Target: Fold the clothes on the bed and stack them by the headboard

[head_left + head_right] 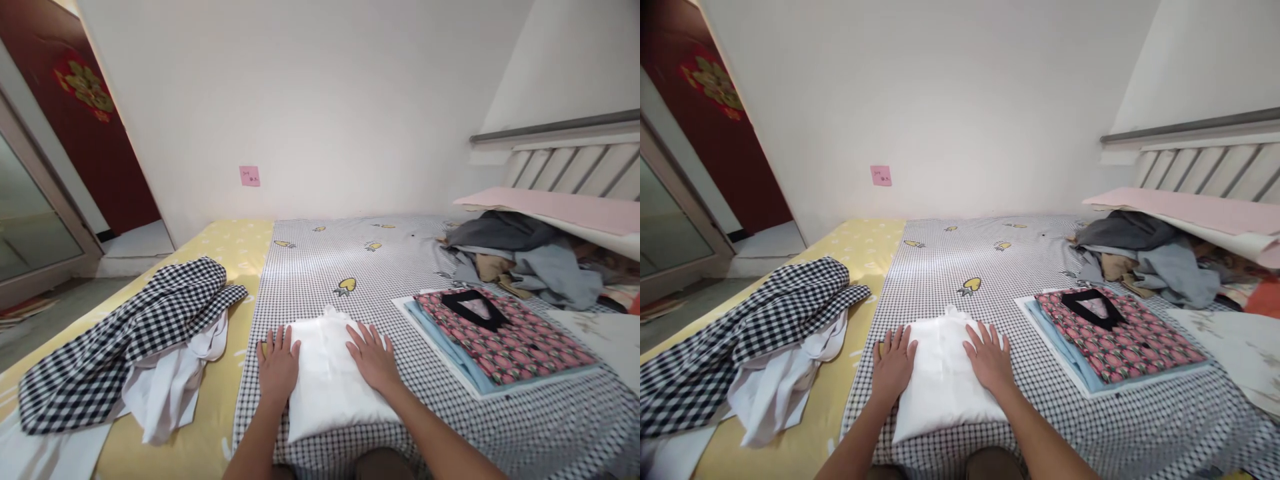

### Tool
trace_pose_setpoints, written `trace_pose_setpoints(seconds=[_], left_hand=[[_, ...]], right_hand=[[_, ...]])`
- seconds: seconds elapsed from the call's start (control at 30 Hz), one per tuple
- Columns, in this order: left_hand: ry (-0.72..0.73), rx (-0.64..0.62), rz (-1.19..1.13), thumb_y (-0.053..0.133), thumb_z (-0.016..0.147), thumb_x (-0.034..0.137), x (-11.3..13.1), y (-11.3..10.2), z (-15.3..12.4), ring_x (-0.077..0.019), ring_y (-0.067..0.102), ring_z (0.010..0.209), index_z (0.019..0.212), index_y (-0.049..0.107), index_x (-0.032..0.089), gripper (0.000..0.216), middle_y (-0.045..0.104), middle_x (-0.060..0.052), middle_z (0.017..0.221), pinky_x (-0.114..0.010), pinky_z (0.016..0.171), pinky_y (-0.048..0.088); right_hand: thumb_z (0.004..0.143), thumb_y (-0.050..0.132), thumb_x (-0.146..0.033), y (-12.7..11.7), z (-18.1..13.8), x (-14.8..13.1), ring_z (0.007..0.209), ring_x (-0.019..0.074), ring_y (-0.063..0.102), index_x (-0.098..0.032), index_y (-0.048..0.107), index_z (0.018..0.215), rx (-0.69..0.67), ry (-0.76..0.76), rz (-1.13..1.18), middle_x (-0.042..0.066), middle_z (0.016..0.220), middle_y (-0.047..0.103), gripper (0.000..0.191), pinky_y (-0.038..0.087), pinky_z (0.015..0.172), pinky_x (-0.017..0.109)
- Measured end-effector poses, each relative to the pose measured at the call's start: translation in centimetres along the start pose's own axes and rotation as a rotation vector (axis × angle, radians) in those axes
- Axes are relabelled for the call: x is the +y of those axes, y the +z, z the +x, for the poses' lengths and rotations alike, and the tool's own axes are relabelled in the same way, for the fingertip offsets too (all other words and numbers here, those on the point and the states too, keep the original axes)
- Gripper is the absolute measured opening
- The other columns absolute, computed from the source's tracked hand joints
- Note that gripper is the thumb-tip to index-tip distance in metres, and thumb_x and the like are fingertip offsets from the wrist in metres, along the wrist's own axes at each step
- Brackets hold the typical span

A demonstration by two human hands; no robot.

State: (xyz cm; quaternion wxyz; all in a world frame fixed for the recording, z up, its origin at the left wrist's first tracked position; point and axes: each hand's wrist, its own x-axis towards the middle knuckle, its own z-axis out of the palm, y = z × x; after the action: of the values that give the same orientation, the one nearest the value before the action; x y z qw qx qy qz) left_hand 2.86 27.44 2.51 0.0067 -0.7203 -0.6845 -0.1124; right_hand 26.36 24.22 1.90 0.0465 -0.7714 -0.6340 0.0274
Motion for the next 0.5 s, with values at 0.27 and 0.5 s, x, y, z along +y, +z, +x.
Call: trace_pose_setpoints(seconds=[0.27, 0.5], left_hand=[[-0.044, 0.013, 0.021, 0.027, 0.104, 0.044, -0.4, 0.0, -1.7, -0.0339, 0.025, 0.155, 0.156, 0.038, 0.021, 0.058, 0.034, -0.004, 0.166, -0.06, 0.126, 0.022], [-0.049, 0.046, 0.017, 0.026, 0.104, 0.038, -0.6, -0.3, -2.8, -0.032, 0.03, 0.154, 0.155, 0.042, 0.023, 0.055, 0.038, -0.005, 0.164, -0.058, 0.125, 0.026]], right_hand=[[0.106, 0.02, -0.057, -0.1, 0.1, 0.0, 0.157, 0.028, 0.016, -0.044, 0.028, 0.16, -0.01, 0.008, 0.019, -0.005, 0.17, 0.024, 0.056, 0.013, 0.123, 0.057], [0.105, 0.018, -0.057, 0.0, 0.1, 0.2, 0.157, 0.0281, 0.017, -0.043, 0.029, 0.16, 0.001, -0.001, 0.022, -0.005, 0.171, 0.024, 0.058, 0.013, 0.123, 0.057]])
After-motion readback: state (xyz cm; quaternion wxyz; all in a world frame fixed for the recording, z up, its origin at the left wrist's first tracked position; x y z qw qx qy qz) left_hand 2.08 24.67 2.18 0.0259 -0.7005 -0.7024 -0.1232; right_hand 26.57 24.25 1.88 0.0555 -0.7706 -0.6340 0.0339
